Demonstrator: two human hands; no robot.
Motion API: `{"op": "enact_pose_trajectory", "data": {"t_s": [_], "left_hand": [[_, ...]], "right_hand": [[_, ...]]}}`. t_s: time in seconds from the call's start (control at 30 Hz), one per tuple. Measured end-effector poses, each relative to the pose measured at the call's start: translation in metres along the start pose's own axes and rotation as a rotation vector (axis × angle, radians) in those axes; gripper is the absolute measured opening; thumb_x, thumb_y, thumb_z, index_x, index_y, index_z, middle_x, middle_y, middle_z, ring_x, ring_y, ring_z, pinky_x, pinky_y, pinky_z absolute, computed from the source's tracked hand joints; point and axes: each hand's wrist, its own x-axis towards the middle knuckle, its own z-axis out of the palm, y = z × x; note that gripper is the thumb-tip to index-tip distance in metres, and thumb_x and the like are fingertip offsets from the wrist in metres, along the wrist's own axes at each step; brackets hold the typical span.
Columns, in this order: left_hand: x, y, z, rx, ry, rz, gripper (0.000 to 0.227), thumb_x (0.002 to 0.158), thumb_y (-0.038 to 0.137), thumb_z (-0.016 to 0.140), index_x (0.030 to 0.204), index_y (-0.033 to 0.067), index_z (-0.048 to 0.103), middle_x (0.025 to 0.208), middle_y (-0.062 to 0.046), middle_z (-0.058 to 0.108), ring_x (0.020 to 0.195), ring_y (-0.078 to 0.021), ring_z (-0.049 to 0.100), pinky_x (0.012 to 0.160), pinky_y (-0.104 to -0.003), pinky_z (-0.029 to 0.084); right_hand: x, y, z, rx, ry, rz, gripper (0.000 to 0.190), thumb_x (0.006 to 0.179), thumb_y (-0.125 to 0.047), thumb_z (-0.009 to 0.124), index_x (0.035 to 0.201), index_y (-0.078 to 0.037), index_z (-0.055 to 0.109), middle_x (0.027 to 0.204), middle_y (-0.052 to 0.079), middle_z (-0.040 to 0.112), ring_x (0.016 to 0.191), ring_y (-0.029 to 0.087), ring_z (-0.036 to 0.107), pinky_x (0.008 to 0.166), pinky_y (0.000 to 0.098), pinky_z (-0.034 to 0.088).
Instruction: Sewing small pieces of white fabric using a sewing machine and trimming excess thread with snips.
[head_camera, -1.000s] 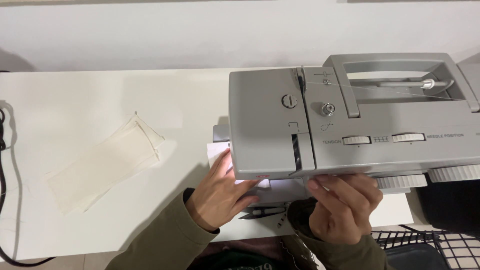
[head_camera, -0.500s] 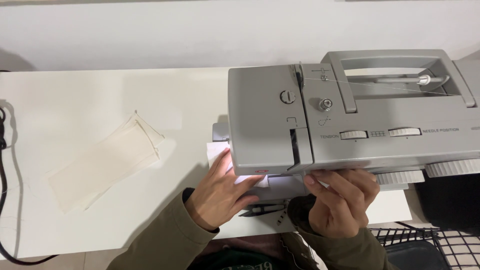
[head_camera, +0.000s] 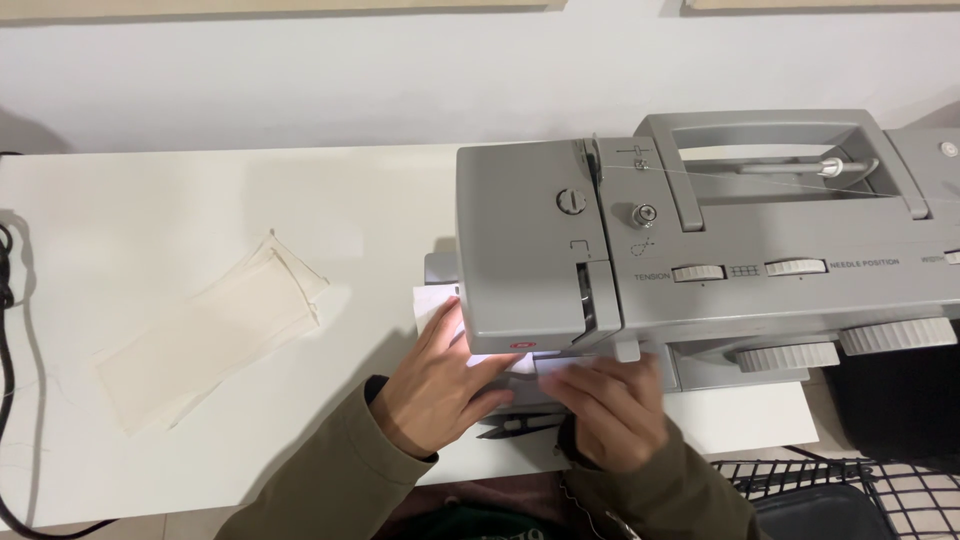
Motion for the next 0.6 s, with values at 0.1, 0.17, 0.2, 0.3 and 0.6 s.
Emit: {"op": "enact_pose_trajectory", "data": {"t_s": [0.1, 0.17, 0.2, 0.3, 0.6], "left_hand": [[-0.002, -0.004, 0.007, 0.037, 0.013, 0.006, 0.054, 0.082, 0.031, 0.080, 0.130, 0.0100, 0.067, 0.139, -0.021, 0.053, 0.137, -0.0467, 0.038, 0.117, -0.059, 0.026], [0.000, -0.005, 0.003, 0.045, -0.008, -0.001, 0.051, 0.082, 0.032, 0.080, 0.126, 0.0097, 0.067, 0.138, -0.020, 0.054, 0.138, -0.0460, 0.038, 0.118, -0.058, 0.026], [0.001, -0.005, 0.001, 0.053, -0.029, -0.007, 0.047, 0.083, 0.032, 0.080, 0.123, 0.0095, 0.068, 0.137, -0.019, 0.055, 0.139, -0.0453, 0.039, 0.119, -0.058, 0.027], [0.003, -0.005, 0.003, 0.080, -0.032, -0.010, 0.048, 0.083, 0.034, 0.081, 0.121, 0.0075, 0.068, 0.137, -0.021, 0.054, 0.136, -0.0461, 0.039, 0.118, -0.059, 0.026], [-0.013, -0.003, 0.004, 0.163, 0.116, 0.148, 0.063, 0.081, 0.040, 0.081, 0.128, 0.0014, 0.066, 0.133, -0.019, 0.057, 0.134, -0.0433, 0.047, 0.119, -0.055, 0.034]], "right_hand": [[-0.005, 0.000, 0.018, 0.058, -0.076, 0.125, 0.040, 0.070, 0.004, 0.067, 0.107, -0.007, 0.078, 0.100, 0.003, 0.072, 0.090, 0.023, 0.063, 0.078, 0.0394, 0.050], [-0.005, 0.002, 0.021, 0.068, -0.092, 0.143, 0.040, 0.072, 0.006, 0.067, 0.107, -0.008, 0.079, 0.099, 0.004, 0.071, 0.090, 0.024, 0.063, 0.078, 0.0389, 0.050], [-0.005, 0.002, 0.021, 0.078, -0.107, 0.161, 0.040, 0.074, 0.007, 0.066, 0.108, -0.009, 0.079, 0.099, 0.004, 0.071, 0.091, 0.025, 0.064, 0.077, 0.0384, 0.050], [-0.007, 0.004, 0.022, 0.104, -0.145, 0.195, 0.042, 0.072, 0.008, 0.066, 0.108, -0.009, 0.080, 0.099, 0.005, 0.072, 0.089, 0.026, 0.064, 0.074, 0.0367, 0.051], [-0.002, 0.000, 0.021, 0.051, -0.159, 0.218, 0.042, 0.069, 0.005, 0.067, 0.107, -0.009, 0.079, 0.102, 0.005, 0.071, 0.092, 0.027, 0.065, 0.075, 0.0386, 0.052]]}}
